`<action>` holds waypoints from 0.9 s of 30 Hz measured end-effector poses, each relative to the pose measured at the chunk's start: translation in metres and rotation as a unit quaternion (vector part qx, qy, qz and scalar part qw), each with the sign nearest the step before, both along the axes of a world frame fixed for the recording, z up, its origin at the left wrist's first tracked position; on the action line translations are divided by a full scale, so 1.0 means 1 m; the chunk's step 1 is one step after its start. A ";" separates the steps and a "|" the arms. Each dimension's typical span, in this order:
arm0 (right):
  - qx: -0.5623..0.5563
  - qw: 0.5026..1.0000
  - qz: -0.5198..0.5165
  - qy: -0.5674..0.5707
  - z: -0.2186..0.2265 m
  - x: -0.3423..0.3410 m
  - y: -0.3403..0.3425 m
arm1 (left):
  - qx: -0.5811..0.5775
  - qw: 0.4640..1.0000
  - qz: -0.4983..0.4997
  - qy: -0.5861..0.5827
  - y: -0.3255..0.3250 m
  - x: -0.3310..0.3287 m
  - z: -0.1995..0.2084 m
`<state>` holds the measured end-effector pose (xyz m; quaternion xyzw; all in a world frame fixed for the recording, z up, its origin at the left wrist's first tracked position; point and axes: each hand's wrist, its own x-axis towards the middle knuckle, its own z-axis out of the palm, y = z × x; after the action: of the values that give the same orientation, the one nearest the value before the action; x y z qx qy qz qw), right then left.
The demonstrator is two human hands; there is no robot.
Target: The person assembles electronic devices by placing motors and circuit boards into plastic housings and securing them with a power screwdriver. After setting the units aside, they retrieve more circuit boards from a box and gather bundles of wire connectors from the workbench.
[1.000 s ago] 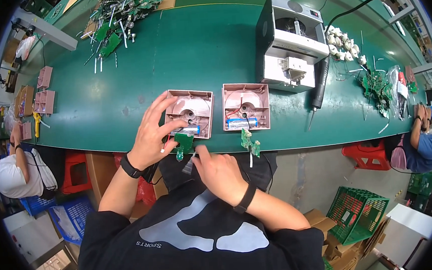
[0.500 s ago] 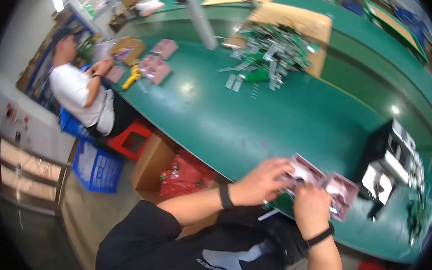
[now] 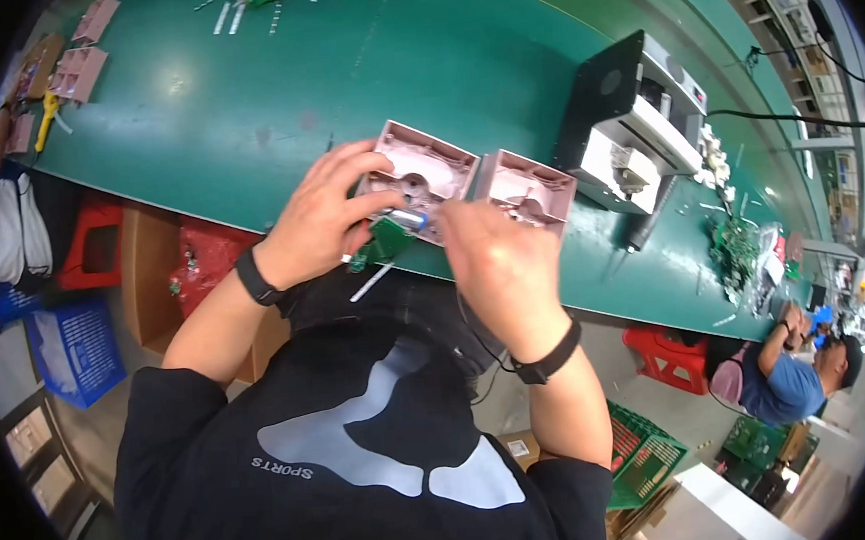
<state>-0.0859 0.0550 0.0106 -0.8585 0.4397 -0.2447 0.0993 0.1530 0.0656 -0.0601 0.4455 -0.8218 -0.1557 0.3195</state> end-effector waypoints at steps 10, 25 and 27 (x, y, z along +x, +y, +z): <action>0.005 0.978 0.049 0.203 -0.014 -0.013 0.012 | -0.010 1.000 -0.006 0.020 0.007 -0.019 -0.007; 0.083 0.983 0.116 0.120 -0.015 -0.008 -0.004 | 0.019 0.999 -0.002 0.027 0.002 -0.015 -0.002; 0.099 0.981 0.125 0.114 -0.011 -0.009 -0.004 | 0.024 0.999 0.003 0.027 0.004 -0.014 -0.001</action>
<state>-0.0945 0.0512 0.0000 -0.9148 0.3595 -0.0856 0.1628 0.1390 0.0694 -0.0611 0.4510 -0.8078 -0.1859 0.3310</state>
